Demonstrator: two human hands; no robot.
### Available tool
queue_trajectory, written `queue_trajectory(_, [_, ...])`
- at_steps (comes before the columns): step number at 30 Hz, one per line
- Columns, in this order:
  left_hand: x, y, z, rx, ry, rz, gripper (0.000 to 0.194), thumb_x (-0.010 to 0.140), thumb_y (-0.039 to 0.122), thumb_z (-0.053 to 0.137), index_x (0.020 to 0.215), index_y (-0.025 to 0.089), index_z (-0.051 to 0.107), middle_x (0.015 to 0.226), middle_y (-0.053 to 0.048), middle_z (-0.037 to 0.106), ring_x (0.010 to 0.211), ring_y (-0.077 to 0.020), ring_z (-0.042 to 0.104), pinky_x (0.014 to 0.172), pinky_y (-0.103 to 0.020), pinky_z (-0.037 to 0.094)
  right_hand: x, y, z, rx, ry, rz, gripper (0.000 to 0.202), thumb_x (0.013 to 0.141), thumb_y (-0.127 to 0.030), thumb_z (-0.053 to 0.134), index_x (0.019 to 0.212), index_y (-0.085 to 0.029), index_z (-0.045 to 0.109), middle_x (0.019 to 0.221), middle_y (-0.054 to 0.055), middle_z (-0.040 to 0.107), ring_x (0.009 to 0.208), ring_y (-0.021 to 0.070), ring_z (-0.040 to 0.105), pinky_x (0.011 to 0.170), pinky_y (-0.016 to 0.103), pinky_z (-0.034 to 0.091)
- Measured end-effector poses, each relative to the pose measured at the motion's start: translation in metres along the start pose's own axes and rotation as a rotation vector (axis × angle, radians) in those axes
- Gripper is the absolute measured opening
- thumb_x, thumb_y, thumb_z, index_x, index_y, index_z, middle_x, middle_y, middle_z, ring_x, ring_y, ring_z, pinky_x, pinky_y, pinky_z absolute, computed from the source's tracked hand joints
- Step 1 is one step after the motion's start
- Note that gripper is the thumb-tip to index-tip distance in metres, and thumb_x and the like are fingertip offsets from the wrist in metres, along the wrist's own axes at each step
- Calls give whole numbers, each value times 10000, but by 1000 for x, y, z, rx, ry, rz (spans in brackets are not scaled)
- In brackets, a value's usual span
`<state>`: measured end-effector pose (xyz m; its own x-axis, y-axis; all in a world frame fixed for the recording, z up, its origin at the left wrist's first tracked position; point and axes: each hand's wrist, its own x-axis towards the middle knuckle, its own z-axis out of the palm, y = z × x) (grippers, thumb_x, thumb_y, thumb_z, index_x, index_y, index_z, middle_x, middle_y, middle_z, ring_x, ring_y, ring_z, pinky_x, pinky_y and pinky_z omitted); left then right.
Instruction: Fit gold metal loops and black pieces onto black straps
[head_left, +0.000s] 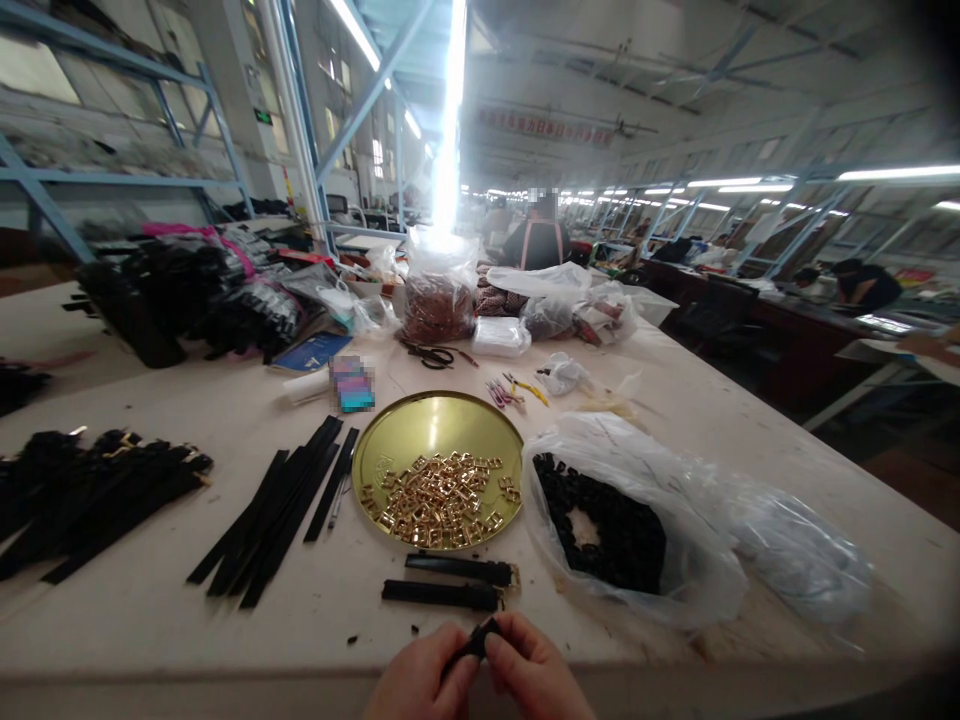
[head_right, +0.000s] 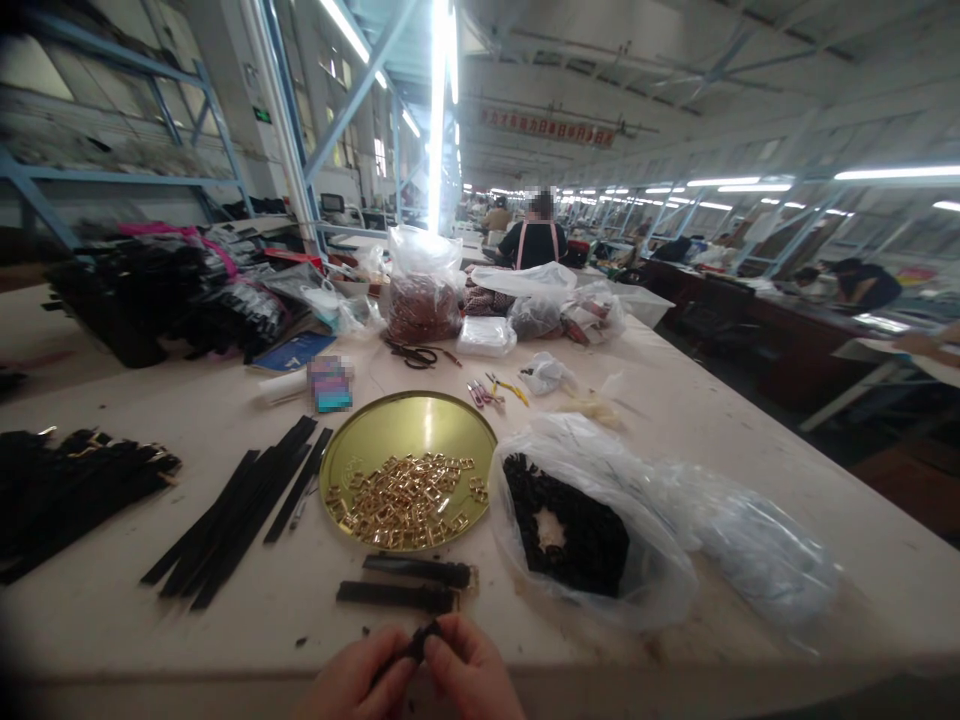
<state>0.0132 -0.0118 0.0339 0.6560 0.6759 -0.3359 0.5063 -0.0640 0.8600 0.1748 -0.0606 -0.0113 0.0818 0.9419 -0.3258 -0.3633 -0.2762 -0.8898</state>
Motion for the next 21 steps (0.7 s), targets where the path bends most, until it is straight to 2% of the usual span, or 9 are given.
queue_trajectory(3, [-1,-18,-1,-83,-44,8,367,777,251,432,1135,192,487,796,-17,618,710,-169,552,655,-227,384,4,3,-2,49,23,-8,311,569,-454,755,672,-177,658,546,-44,528,465,72,364,451,196,275])
queue_trajectory(5, [0,-29,1,-89,-20,11,503,806,347,419,1275,171,371,790,-25,603,681,-168,538,671,-236,390,6,4,3,78,-24,-7,301,561,-431,768,720,-192,678,574,-35,559,471,78,389,445,196,284])
queue_trajectory(7, [2,-37,5,-107,22,28,601,834,477,351,1329,140,294,741,-26,582,629,-170,517,649,-248,389,6,7,14,160,-103,11,353,554,-432,772,824,-221,689,639,-17,621,501,102,465,474,213,344])
queue_trajectory(9, [5,-40,9,-151,69,42,668,841,556,277,1350,124,251,721,-31,579,627,-183,519,637,-263,389,6,10,27,251,-135,3,407,548,-426,778,898,-241,682,748,6,682,622,147,567,597,254,424])
queue_trajectory(12, [7,-37,10,-227,174,51,671,832,585,278,1324,129,310,828,-73,628,771,-222,561,735,-288,402,6,4,38,197,-163,-41,401,566,-424,765,906,-233,670,839,17,706,812,198,610,777,302,426])
queue_trajectory(14, [8,-31,4,-275,235,85,598,803,587,351,1215,166,457,976,-87,627,918,-239,545,841,-286,379,12,-11,35,-29,-266,-56,379,627,-445,705,920,-211,649,860,28,699,860,225,608,791,321,428])
queue_trajectory(16, [8,-23,-6,-303,257,79,500,773,581,402,1043,190,558,957,-67,623,903,-233,539,817,-270,393,26,-32,25,-455,-274,-121,298,724,-421,598,918,-196,626,873,37,683,854,224,605,751,307,443])
queue_trajectory(18, [7,-16,-17,-319,277,14,427,764,566,420,912,194,570,743,-23,594,722,-196,528,678,-248,409,48,-54,10,-1011,-48,-242,197,795,-322,496,903,-201,607,858,38,655,785,194,597,696,282,442])
queue_trajectory(21, [4,-8,-25,-356,338,-34,376,744,559,448,791,199,547,557,37,457,571,-146,432,550,-218,350,86,-76,-8,-1302,112,-290,144,757,-185,508,845,-183,622,911,85,608,837,224,565,758,332,395])
